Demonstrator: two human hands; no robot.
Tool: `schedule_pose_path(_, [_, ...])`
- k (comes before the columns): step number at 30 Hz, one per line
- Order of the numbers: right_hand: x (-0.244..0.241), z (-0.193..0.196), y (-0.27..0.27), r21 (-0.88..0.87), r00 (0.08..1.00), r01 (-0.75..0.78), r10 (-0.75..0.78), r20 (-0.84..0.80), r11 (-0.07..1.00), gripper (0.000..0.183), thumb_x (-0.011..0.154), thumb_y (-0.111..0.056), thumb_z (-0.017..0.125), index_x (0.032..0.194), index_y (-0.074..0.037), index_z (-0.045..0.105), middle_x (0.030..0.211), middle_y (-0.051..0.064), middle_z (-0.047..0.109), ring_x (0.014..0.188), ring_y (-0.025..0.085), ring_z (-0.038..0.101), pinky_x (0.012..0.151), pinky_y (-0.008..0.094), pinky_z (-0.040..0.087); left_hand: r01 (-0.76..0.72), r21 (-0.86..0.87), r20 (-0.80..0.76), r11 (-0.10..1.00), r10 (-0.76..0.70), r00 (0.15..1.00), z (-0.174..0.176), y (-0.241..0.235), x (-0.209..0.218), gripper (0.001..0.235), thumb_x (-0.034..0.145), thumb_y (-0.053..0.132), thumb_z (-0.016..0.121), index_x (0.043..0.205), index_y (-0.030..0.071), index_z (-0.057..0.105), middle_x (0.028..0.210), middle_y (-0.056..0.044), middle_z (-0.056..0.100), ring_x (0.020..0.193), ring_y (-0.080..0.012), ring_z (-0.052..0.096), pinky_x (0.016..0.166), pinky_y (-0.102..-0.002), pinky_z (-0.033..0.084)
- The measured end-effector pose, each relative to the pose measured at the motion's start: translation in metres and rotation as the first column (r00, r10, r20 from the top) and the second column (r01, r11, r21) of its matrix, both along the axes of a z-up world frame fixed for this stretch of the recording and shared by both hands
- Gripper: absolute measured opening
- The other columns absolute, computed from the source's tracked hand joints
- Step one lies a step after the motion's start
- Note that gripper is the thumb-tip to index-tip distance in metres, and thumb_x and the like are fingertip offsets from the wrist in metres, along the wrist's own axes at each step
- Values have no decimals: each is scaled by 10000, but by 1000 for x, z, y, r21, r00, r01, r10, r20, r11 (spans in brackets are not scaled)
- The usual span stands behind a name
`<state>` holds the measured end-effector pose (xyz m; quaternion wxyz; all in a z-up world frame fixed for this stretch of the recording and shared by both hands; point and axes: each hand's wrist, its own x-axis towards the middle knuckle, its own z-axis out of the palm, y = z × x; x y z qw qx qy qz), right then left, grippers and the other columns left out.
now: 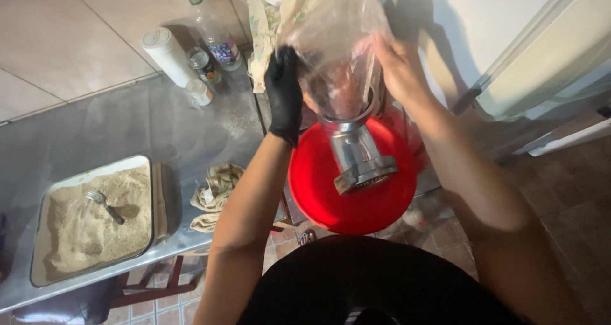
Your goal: Feeding raw meat into a meat grinder on a kitchen counter.
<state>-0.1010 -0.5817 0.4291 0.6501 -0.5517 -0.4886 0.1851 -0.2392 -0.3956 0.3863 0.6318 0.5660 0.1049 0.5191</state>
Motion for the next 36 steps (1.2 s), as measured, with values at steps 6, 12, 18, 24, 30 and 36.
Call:
schedule_pose_path(6, [-22,45,-7,-135,938,288,-250,242,948,642,1065,-615,348,1191,-101,713,1182,46,724,1133,183,687,1000,336,496,126,100,117,987,-138,983,25,1,26,120,1053,176,600,1052,100,693,1000,-8,707,966,-125,665,906,-293,555])
schedule_pose_path(12, [-17,47,1,-35,938,244,-226,264,969,649,1053,-685,343,1033,-120,661,1176,62,722,1147,223,692,1113,417,458,110,136,132,985,-128,983,51,-6,25,124,1041,185,598,943,136,655,898,55,599,882,-54,557,817,-255,497])
schedule_pose_path(18, [-32,64,1,-176,953,279,-250,171,944,496,1086,-614,358,763,-238,355,606,-105,262,513,52,275,537,263,239,-23,212,-108,977,47,993,37,14,67,452,995,246,694,1360,-13,633,1368,-133,681,1255,-187,636,1105,-343,534])
schedule_pose_path(24, [-42,68,0,-137,838,192,-90,538,972,431,1052,-119,691,1426,10,520,1349,201,616,1216,328,635,940,388,546,4,565,-177,825,116,977,63,4,65,272,998,228,671,1217,78,732,1285,-81,740,1187,-179,700,1026,-339,553])
schedule_pose_path(30, [-28,45,2,-50,789,455,-376,485,889,151,1152,-150,614,1068,-56,698,875,41,681,640,112,575,503,262,424,119,623,-101,773,-72,992,79,-15,14,233,1046,151,677,1266,98,619,1179,-67,623,1115,-198,655,977,-331,545])
schedule_pose_path(36, [-22,38,4,134,778,444,-456,432,886,269,1132,-50,587,883,-85,682,861,39,721,632,92,534,524,270,384,482,251,-337,839,-391,856,16,-7,-24,596,1073,382,606,1574,133,399,1654,-141,395,1552,-342,382,1275,-481,352])
